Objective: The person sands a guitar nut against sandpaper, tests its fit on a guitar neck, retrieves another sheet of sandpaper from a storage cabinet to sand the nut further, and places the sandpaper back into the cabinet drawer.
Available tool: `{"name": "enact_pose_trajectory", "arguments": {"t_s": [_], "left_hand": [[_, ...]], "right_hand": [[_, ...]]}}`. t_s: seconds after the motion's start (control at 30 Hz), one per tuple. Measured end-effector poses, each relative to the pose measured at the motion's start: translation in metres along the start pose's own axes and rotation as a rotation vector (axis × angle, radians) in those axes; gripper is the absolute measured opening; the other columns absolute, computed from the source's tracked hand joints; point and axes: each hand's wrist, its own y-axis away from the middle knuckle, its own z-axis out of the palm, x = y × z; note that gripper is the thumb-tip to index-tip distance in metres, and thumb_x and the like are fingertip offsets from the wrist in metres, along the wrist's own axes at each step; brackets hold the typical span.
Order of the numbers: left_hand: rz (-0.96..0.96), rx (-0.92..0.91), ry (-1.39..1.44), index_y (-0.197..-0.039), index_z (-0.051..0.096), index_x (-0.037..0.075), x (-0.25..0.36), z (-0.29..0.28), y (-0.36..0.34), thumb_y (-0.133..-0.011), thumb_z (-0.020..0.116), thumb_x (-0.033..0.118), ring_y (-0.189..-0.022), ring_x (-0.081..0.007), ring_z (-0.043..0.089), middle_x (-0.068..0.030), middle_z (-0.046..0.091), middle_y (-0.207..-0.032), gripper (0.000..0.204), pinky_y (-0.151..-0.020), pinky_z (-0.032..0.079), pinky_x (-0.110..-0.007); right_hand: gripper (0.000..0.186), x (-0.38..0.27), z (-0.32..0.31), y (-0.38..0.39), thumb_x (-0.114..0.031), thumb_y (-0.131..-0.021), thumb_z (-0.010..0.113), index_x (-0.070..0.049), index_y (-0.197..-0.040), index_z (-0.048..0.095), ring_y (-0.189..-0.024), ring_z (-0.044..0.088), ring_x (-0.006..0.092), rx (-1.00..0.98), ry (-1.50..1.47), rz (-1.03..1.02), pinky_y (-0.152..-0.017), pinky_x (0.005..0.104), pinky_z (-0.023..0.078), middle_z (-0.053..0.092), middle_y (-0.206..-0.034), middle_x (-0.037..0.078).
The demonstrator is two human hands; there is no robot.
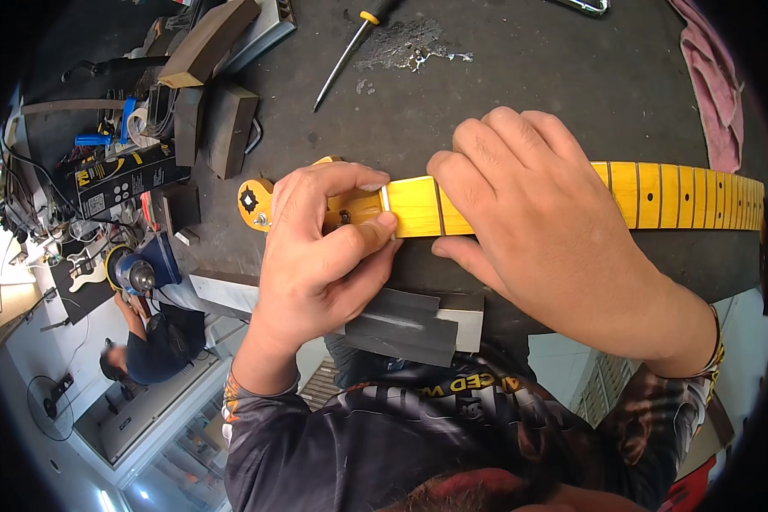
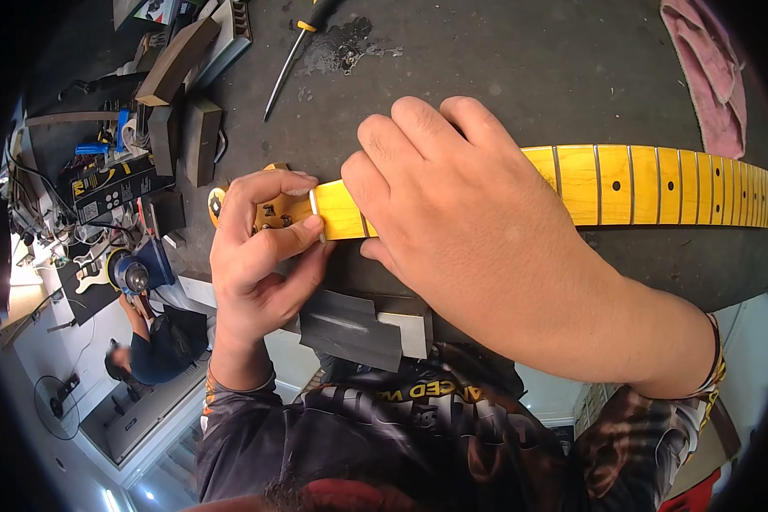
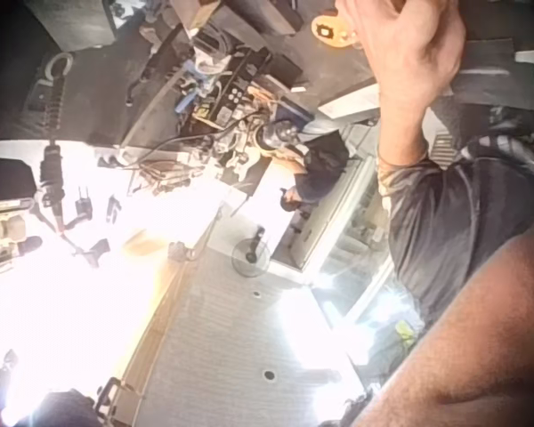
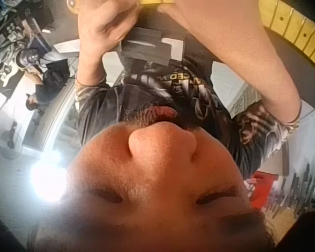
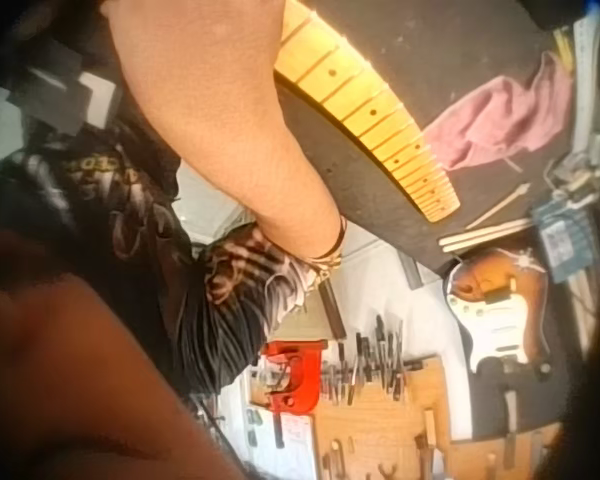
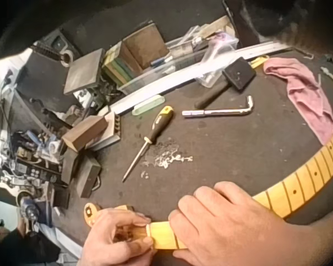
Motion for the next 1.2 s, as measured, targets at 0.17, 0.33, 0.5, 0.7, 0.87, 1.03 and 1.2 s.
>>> {"name": "enact_pose_trajectory", "arguments": {"t_s": [0.17,0.33,0.5,0.7,0.87,1.03,1.2], "left_hand": [[0.015,-0.015,0.018,-0.102,0.077,0.01,-0.001,-0.001,-0.001,-0.077,0.094,0.001,-0.107,-0.0337,0.069,-0.014,0.074,-0.126,0.032,-0.094,0.048,-0.048],[0.022,-0.028,-0.043,-0.102,0.078,0.012,0.002,-0.005,0.0,-0.078,0.095,0.006,-0.11,-0.033,0.069,-0.0128,0.074,-0.128,0.03,-0.098,0.046,-0.051],[-0.019,-0.019,-0.096,-0.099,0.079,0.016,0.012,-0.007,0.003,-0.081,0.095,0.008,-0.114,-0.0318,0.068,-0.0112,0.073,-0.129,0.026,-0.1,0.043,-0.053],[0.013,-0.022,-0.146,-0.092,0.074,0.017,0.016,-0.007,0.004,-0.082,0.095,0.007,-0.113,-0.0313,0.069,-0.01,0.073,-0.127,0.025,-0.099,0.042,-0.053],[0.073,0.006,-0.159,-0.09,0.069,0.015,0.014,-0.004,0.005,-0.081,0.094,0.003,-0.107,-0.0318,0.072,-0.0116,0.073,-0.125,0.029,-0.094,0.043,-0.051],[0.096,0.036,-0.145,-0.09,0.069,0.014,0.011,0.0,0.004,-0.079,0.093,0.001,-0.105,-0.0322,0.073,-0.0127,0.073,-0.124,0.03,-0.092,0.045,-0.05],[0.104,0.038,-0.136,-0.091,0.07,0.012,0.01,0.0,0.004,-0.077,0.093,0.0,-0.104,-0.0329,0.073,-0.0141,0.073,-0.123,0.029,-0.092,0.046,-0.049]], "right_hand": [[0.055,0.0,0.003,-0.001,-0.03,-0.084,0.093,-0.004,-0.123,0.065,-0.118,0.061,0.0331,-0.021,0.071,-0.02,-0.108,0.0478,0.048,0.061,-0.119,0.012],[0.055,-0.001,0.005,-0.002,-0.029,-0.082,0.093,-0.004,-0.122,0.065,-0.116,0.061,0.0339,-0.016,0.102,-0.026,-0.108,0.0484,0.049,0.06,-0.117,0.012],[0.056,-0.004,0.003,-0.001,-0.028,-0.081,0.093,-0.003,-0.123,0.064,-0.115,0.062,0.0344,-0.017,0.089,-0.027,-0.108,0.0485,0.05,0.06,-0.117,0.012],[0.057,-0.007,0.004,-0.001,-0.025,-0.08,0.094,-0.004,-0.123,0.064,-0.115,0.062,0.0344,0.02,0.061,-0.034,-0.107,0.0484,0.052,0.06,-0.117,0.012],[0.057,-0.006,0.003,0.0,-0.025,-0.08,0.094,-0.003,-0.123,0.064,-0.114,0.062,0.0341,-0.016,0.055,-0.04,-0.107,0.047,0.053,0.06,-0.117,0.013],[0.058,-0.006,0.004,0.001,-0.024,-0.079,0.095,-0.003,-0.123,0.063,-0.114,0.062,0.035,-0.003,0.04,-0.037,-0.106,0.0482,0.054,0.059,-0.118,0.013],[0.059,-0.006,0.007,0.001,-0.023,-0.079,0.095,-0.003,-0.124,0.063,-0.115,0.062,0.0364,0.048,0.038,-0.047,-0.107,0.0496,0.054,0.059,-0.118,0.013]]}}
